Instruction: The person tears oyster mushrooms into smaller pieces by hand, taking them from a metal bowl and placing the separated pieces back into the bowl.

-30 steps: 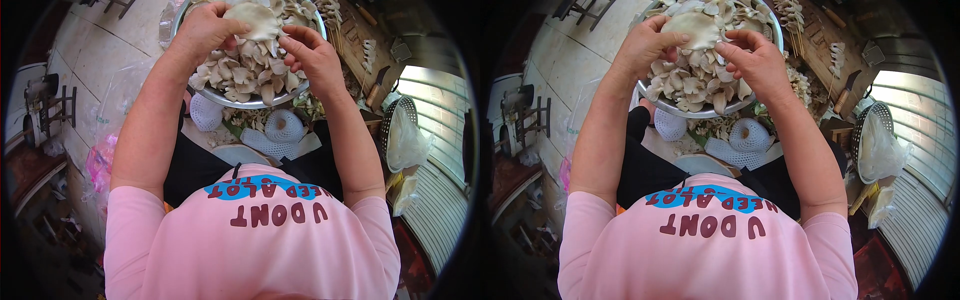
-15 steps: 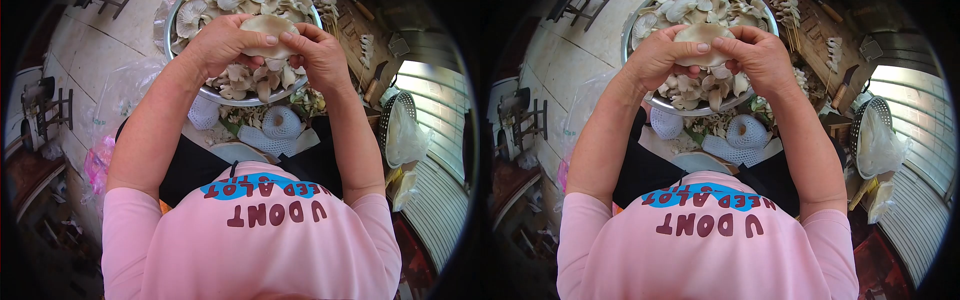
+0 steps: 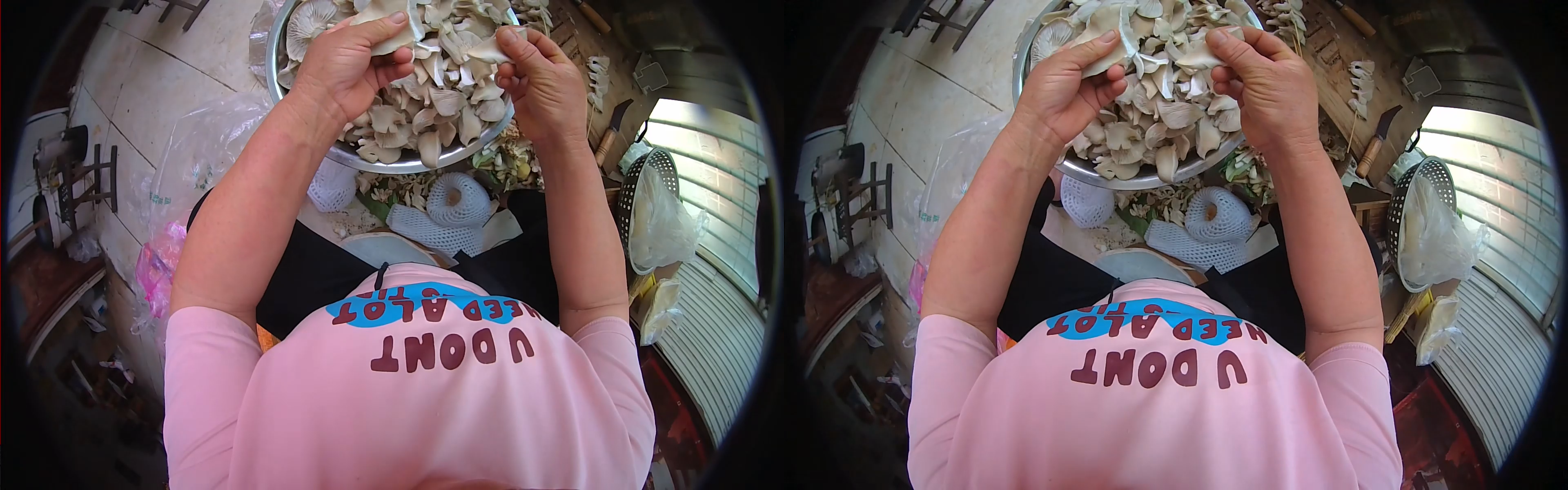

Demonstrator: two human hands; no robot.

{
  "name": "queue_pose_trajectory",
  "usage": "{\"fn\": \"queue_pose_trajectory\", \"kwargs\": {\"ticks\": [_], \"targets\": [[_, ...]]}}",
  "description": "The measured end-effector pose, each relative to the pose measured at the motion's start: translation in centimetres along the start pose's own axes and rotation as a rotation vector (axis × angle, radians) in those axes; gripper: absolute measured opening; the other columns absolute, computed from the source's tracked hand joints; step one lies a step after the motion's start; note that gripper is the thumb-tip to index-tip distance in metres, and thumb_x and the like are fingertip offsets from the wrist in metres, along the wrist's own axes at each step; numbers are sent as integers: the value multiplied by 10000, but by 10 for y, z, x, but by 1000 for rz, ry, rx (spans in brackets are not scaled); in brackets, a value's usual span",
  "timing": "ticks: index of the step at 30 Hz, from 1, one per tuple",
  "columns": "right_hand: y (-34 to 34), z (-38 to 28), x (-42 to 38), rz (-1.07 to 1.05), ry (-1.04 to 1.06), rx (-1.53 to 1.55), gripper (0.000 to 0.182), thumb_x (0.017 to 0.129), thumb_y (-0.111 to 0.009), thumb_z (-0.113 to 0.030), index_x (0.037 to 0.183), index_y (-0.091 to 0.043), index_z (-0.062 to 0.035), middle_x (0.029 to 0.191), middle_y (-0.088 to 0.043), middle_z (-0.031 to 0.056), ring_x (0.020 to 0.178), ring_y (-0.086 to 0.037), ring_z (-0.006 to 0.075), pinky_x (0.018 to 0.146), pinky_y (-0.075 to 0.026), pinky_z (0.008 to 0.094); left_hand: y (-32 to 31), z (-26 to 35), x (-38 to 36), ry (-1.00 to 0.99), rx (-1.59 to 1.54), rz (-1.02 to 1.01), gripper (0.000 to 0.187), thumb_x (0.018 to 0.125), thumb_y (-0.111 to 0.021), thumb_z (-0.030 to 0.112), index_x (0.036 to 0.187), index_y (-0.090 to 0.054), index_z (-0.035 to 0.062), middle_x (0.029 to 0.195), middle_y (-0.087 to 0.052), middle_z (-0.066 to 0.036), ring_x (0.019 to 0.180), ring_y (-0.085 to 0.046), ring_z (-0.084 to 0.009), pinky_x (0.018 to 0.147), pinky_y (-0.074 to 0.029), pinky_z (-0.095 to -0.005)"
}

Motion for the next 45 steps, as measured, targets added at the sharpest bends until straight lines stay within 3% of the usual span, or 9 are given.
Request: {"fn": "queue_pose_trajectory", "kwargs": {"ticks": [7, 12, 21, 28, 32, 36, 41, 43, 45], "targets": [[-18, 26, -10, -175, -232, -72, 321, 797, -750, -280, 989, -643, -46, 812, -630, -6, 637, -574, 71, 560, -461, 195, -28, -3, -16, -40, 516, -28, 408, 756, -775, 165, 1083, -583, 16, 832, -637, -25, 609, -589, -78, 514, -486, -200], [-22, 28, -13, -233, -167, -318, 335, 756, -768, -294, 951, -664, -43, 785, -630, -5, 644, -547, 70, 533, -402, 205, -39, -20, -19, 71, 679, -161, 437, 721, -793, 205, 1063, -591, 24, 830, -631, -33, 606, -569, -94, 500, -455, -209], [-25, 20, -16, -253, -154, -217, 294, 786, -750, -246, 973, -667, -36, 807, -643, 3, 667, -579, 72, 531, -427, 203, -41, -31, -17, 181, 333, -284, 399, 767, -753, 167, 1099, -573, 40, 864, -617, -36, 650, -585, -103, 503, -478, -227], [2, 7, -1, -172, -138, 42, 246, 814, -732, -233, 964, -652, -55, 791, -635, -14, 635, -568, 60, 523, -432, 195, -33, -13, -11, 96, 181, -224, 407, 773, -753, 137, 1120, -566, 35, 829, -618, -18, 626, -579, -76, 504, -476, -203], [17, 10, 1, -84, -158, -158, 251, 826, -720, -241, 980, -643, -58, 776, -625, -21, 618, -556, 51, 527, -439, 191, -25, 1, -8, -68, 477, -100, 469, 710, -806, 129, 1103, -568, 35, 829, -624, -15, 614, -575, -68, 519, -464, -190], [-12, 31, -13, -228, -267, -81, 273, 836, -705, -274, 989, -639, -57, 812, -628, -3, 620, -554, 64, 560, -450, 193, -43, 1, -17, -160, 757, -90, 537, 649, -844, 130, 1100, -570, 34, 845, -631, -28, 650, -580, -72, 535, -453, -185], [-19, 29, -18, -210, -263, -58, 331, 796, -739, -285, 997, -645, -39, 778, -610, -5, 603, -533, 62, 540, -418, 185, -48, -4, -18, -115, 848, -149, 426, 659, -837, 151, 1003, -614, 33, 823, -627, -24, 659, -588, -83, 542, -464, -198], [-20, 22, -19, -239, -135, -370, 303, 776, -753, -262, 956, -661, -36, 714, -579, -19, 572, -488, 51, 510, -373, 183, -50, -9, -20, -54, 864, -187, 376, 656, -838, 166, 943, -632, 37, 810, -625, -21, 661, -593, -86, 560, -485, -209], [-21, 22, -19, -241, -135, -354, 289, 769, -756, -250, 941, -667, -35, 694, -569, -23, 562, -470, 47, 499, -356, 186, -48, -14, -19, -16, 797, -210, 372, 661, -835, 169, 946, -635, 37, 810, -627, -19, 660, -597, -92, 573, -497, -218]]}}
Point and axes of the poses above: each hand's wrist, its own x-axis towards the middle knuckle, its own y-axis out of the back of the hand, z = x × y, the point moved 10 cm from there along x, towards the middle knuckle
